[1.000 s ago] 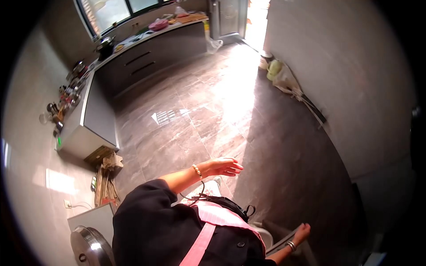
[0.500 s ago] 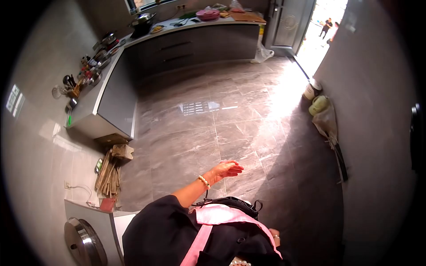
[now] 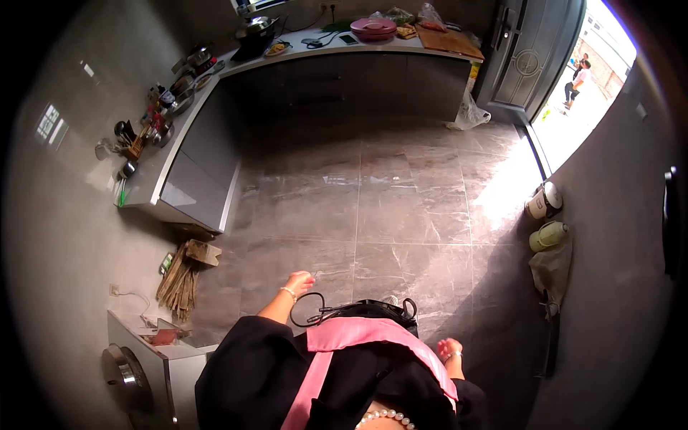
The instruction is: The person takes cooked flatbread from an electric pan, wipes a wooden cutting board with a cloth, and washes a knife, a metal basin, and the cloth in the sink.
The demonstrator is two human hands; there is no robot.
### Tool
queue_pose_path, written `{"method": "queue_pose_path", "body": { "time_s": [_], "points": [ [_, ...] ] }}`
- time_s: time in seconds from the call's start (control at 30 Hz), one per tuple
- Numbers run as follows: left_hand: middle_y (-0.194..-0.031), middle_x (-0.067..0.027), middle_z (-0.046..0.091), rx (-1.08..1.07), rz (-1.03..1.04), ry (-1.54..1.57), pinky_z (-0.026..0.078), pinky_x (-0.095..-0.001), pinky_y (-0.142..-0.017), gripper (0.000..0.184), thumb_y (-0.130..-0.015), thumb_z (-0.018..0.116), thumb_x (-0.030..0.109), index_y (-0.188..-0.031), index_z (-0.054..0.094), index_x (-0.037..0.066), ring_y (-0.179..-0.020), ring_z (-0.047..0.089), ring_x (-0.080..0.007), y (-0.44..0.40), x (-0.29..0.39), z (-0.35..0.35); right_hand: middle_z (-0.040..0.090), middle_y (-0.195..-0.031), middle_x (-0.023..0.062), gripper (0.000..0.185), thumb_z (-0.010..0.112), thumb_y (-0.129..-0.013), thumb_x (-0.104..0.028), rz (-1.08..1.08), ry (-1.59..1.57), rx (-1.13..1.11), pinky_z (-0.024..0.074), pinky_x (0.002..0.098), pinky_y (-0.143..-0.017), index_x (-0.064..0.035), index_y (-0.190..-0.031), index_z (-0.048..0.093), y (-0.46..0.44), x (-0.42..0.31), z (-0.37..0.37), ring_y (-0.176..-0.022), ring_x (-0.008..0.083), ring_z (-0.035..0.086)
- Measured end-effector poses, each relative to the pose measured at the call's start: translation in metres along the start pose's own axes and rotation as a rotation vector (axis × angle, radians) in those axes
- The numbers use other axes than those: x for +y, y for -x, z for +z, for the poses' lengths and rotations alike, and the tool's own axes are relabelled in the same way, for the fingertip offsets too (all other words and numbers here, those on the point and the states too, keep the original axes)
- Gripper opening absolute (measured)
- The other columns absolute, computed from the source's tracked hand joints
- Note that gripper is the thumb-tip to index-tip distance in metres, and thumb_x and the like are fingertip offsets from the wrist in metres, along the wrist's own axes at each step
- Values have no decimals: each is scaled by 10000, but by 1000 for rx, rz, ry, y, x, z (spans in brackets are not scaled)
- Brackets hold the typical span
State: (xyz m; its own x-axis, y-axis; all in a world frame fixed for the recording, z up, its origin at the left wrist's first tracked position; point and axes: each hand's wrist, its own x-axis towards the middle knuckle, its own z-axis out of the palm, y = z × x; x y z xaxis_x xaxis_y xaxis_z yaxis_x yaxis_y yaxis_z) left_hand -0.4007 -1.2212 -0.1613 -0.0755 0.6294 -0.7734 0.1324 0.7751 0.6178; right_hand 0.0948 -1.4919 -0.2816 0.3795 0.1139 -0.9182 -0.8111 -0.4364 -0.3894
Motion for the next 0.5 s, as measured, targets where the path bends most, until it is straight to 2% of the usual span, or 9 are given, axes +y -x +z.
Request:
{"method": "queue_pose_path", "body": {
  "time_s": [0.07,0.1,0.2,0.27,0.33,0.4,0.47,0.5],
  "points": [
    [-911,-54,637,-40,78,233,411,-217,-586,163,-792,539,194,-941,531,128,-712,582,-115,6,42,-4,584,-691,105,164,491,-815,-71,-140,174,-190,484,335,-432,-74,-978,481,-46,-80,56,-545,243,593],
    [-925,-64,633,-28,129,292,423,-227,-599,171,-794,545,179,-956,521,130,-748,587,-131,1,62,-6,577,-688,107,102,468,-789,-38,-238,228,-216,477,323,-460,-77,-880,491,-29,-124,98,-546,235,588],
    [-940,-94,625,-2,282,487,466,-278,-652,176,-798,550,119,-968,507,125,-846,591,-171,-22,133,-3,623,-834,117,181,542,-816,-114,-375,191,-529,517,341,-579,-73,-991,524,-13,-239,202,-698,229,625],
    [-988,-113,605,32,293,608,480,-331,-707,133,-819,529,79,-947,526,114,-896,580,-195,-43,193,7,623,-883,114,250,549,-818,-140,-497,247,-601,518,307,-617,-39,-1046,530,3,-304,268,-732,201,624],
    [-996,-114,594,-184,612,744,483,-326,-718,144,-816,549,87,-958,556,105,-905,571,-200,-65,258,11,624,-896,108,247,563,-821,-135,-686,212,-701,517,291,-637,-29,-1043,541,38,-362,319,-736,184,621],
    [-947,-109,591,-250,946,701,479,-283,-704,129,-813,553,78,-929,581,126,-853,568,-198,-20,368,42,624,-906,113,228,573,-816,-110,-901,128,-786,508,267,-673,-10,-1021,558,128,-418,364,-768,161,616],
    [-968,-90,562,-277,1302,603,434,-304,-779,298,-741,668,227,-1010,577,137,-864,518,-199,19,461,61,624,-916,112,239,576,-813,-92,-1218,102,-766,498,257,-713,7,-1030,560,183,-482,393,-818,158,609],
    [-975,-92,546,-297,1485,483,408,-342,-805,339,-733,671,255,-1036,566,146,-875,490,-208,45,504,68,624,-916,112,239,576,-813,-92,-1201,105,-723,498,257,-713,7,-1030,560,177,-488,393,-818,158,609]
  ]
}}
